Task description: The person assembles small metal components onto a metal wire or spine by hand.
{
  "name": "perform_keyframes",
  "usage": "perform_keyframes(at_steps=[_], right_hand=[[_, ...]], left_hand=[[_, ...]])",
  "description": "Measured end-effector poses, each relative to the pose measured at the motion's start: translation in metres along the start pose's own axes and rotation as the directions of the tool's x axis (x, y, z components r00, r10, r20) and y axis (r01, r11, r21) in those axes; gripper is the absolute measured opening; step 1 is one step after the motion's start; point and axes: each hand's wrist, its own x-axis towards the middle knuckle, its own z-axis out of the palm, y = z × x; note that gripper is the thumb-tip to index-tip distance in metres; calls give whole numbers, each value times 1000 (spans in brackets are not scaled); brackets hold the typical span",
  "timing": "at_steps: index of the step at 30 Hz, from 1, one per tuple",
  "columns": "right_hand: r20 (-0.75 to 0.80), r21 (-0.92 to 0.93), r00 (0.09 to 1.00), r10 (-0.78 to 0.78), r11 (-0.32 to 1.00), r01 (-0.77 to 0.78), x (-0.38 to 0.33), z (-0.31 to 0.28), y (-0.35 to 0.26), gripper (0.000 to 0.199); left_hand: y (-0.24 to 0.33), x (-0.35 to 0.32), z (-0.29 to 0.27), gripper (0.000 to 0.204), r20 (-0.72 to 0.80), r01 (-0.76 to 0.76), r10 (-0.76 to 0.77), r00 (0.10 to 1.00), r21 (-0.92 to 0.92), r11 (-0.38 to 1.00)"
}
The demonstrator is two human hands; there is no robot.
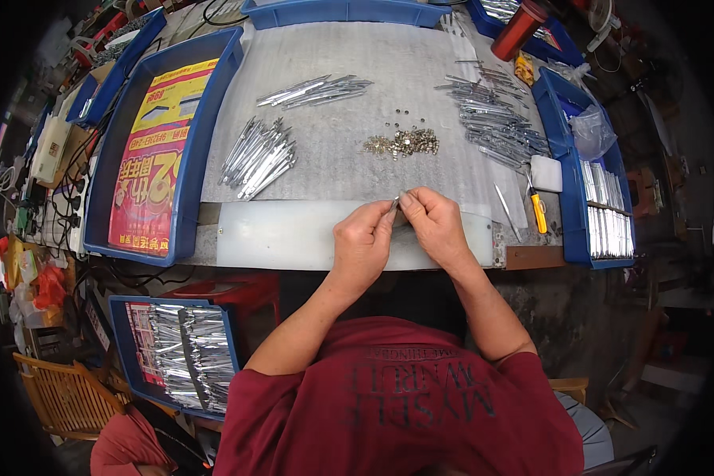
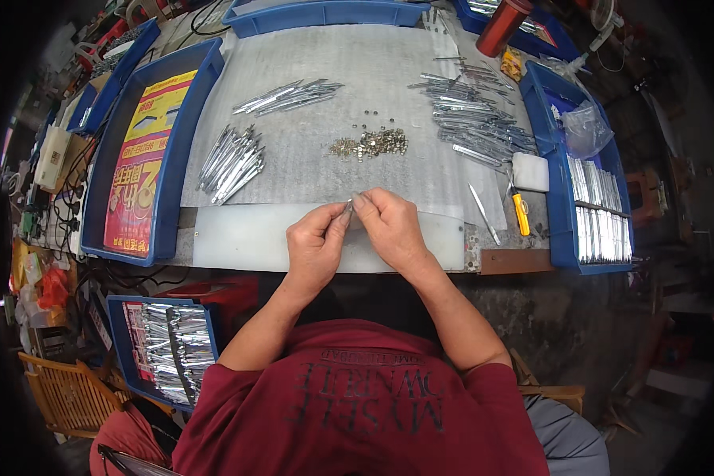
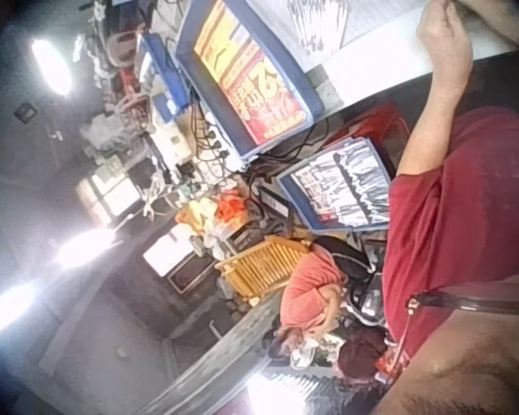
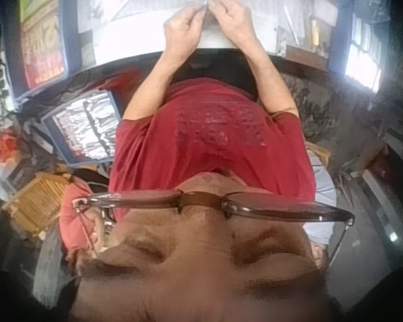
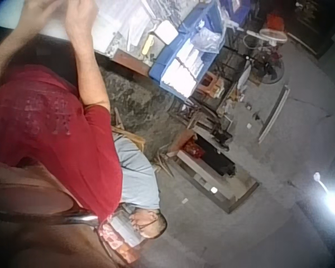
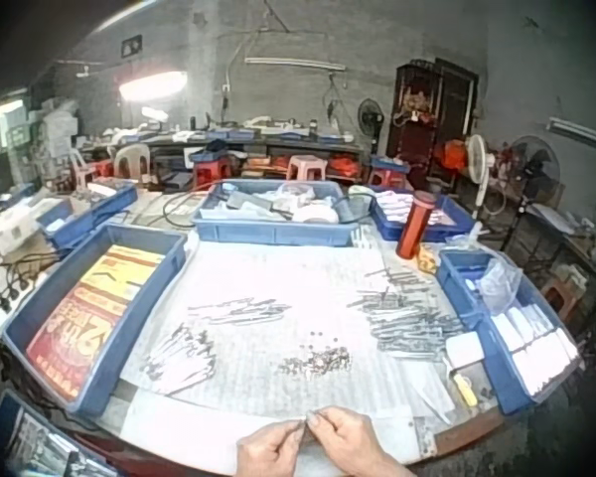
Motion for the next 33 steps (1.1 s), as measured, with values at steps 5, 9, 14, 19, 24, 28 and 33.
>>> perform_keyframes(at_steps=[5,9,14,19,24,28,33], right_hand=[[15,116,1000,17,993,-19,3,-2,8,30],[19,103,1000,24,994,-26,3,-4,3,28],[-48,-180,980,-191,967,180,5,-2,-2,21],[-76,-317,956,-283,916,246,27,-17,0,14],[11,-408,941,-337,858,312,53,-20,11,11],[103,-481,935,-339,806,345,65,-19,19,10],[200,-596,912,-358,695,403,74,-6,28,9]], left_hand=[[-1,-1,-1,12,35,114,-113,993,-53,992],[3,0,-2,11,41,167,-164,986,-73,983],[-4,-1,-3,12,34,98,-97,995,-47,994],[-9,3,-10,13,24,159,-158,987,-66,985],[-17,1,-13,15,-3,197,-198,980,-71,978],[-17,1,-12,15,-8,181,-182,983,-66,981],[-16,2,-13,15,-13,170,-171,985,-65,983]])
